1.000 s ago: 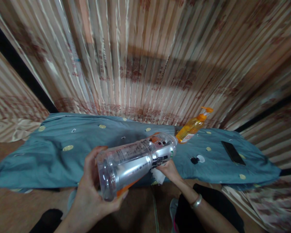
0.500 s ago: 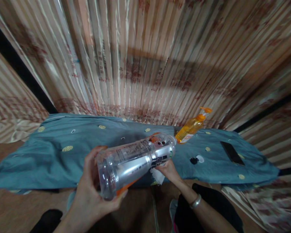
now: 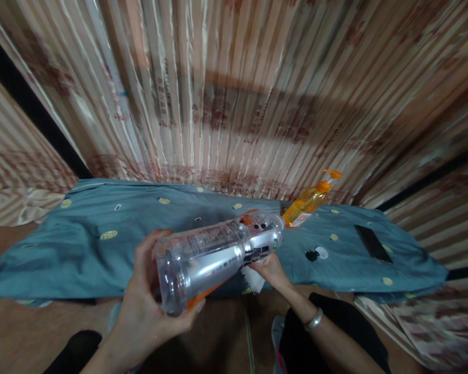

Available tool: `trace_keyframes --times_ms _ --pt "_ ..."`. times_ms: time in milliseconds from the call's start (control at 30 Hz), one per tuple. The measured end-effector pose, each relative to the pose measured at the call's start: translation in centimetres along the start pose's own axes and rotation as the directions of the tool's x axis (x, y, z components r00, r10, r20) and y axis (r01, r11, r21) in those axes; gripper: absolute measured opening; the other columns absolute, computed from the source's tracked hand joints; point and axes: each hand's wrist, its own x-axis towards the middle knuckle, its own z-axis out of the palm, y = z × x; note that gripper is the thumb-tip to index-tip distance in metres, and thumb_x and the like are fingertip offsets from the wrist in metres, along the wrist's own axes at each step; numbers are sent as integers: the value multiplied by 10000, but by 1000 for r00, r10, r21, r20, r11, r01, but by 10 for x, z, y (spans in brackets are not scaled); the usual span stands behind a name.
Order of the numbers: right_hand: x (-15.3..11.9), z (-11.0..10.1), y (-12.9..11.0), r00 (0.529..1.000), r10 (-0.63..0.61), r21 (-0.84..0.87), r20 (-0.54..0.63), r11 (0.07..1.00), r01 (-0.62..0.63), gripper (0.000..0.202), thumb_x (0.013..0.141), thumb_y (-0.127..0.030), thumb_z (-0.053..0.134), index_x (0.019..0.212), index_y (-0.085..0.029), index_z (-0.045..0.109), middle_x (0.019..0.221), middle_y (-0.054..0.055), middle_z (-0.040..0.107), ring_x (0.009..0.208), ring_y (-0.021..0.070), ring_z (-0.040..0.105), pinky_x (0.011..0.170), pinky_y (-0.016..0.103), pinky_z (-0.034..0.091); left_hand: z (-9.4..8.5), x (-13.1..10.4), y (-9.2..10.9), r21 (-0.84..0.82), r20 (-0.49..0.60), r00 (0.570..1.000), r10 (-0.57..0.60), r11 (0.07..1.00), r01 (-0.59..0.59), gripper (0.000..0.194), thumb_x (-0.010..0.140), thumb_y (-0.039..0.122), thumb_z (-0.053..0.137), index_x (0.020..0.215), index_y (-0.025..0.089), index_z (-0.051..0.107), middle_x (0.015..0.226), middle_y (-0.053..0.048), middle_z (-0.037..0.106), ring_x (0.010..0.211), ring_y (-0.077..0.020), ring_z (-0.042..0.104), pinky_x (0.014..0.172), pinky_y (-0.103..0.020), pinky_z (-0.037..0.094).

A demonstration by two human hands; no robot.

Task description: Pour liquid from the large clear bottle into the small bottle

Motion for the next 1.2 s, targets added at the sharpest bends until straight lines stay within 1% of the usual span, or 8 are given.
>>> trace_keyframes --times_ms 200,333,500,633,800,900,967,1200 --pt "0 -1 3 999 -37 0 8 999 37 356 670 -454 811 886 -173 770 903 100 815 860 316 763 834 433 605 -2 2 1 59 24 998 63 996 -64 832 663 334 766 1398 283 379 1196 -73 698 1038 -301 741 854 -409 642" --pt "0 -1 5 1000 -26 -11 16 1000 26 337 682 -444 812 869 -167 768 883 106 815 848 319 765 813 432 610 -2 1 1 46 15 999 41 998 -42 835 660 323 763 1402 283 384 1169 -65 706 995 -299 752 803 -400 653" --pt "0 0 3 999 -37 -19 2 999 37 309 671 -433 820 846 -184 763 863 86 818 815 302 766 809 416 609 0 1 3 0 15 1000 23 1000 -23 852 642 315 780 1396 293 384 1158 -65 716 1002 -310 752 824 -422 652" --pt "0 0 3 1000 2 -20 -11 1000 -3 308 653 -438 821 825 -188 767 865 88 817 833 313 765 792 414 609 1 1 5 -15 13 1000 18 1000 -18 823 658 311 762 1390 281 387 1139 -70 719 968 -297 761 790 -400 656" --pt "0 -1 3 1000 -5 -14 -2 1000 5 303 661 -442 815 814 -184 772 873 91 817 849 315 767 800 405 612 1 0 4 -14 16 1000 11 1000 -11 839 642 293 773 1389 273 392 1146 -75 717 996 -315 754 831 -438 655" --pt "-1 -2 2 1000 1 -18 5 1000 -1 302 658 -450 814 803 -189 768 886 94 817 888 327 764 814 414 612 1 0 4 -15 15 1000 13 1000 -13 850 641 304 776 1396 266 386 1141 -75 716 999 -315 753 825 -432 656" --pt "-1 -2 2 1000 10 -18 13 1000 -10 297 660 -451 812 797 -192 764 888 96 817 901 332 762 821 420 611 1 0 5 -9 10 1000 13 1000 -12 849 642 313 772 1397 270 385 1158 -72 713 1027 -315 746 855 -438 647" --pt "1 1 7 1000 -3 -8 0 1000 3 277 640 -452 816 729 -201 742 845 87 815 854 321 764 772 401 616 0 0 5 -2 10 1000 -28 1000 29 835 633 301 769 1380 288 396 1149 -64 720 1044 -332 738 877 -474 639"
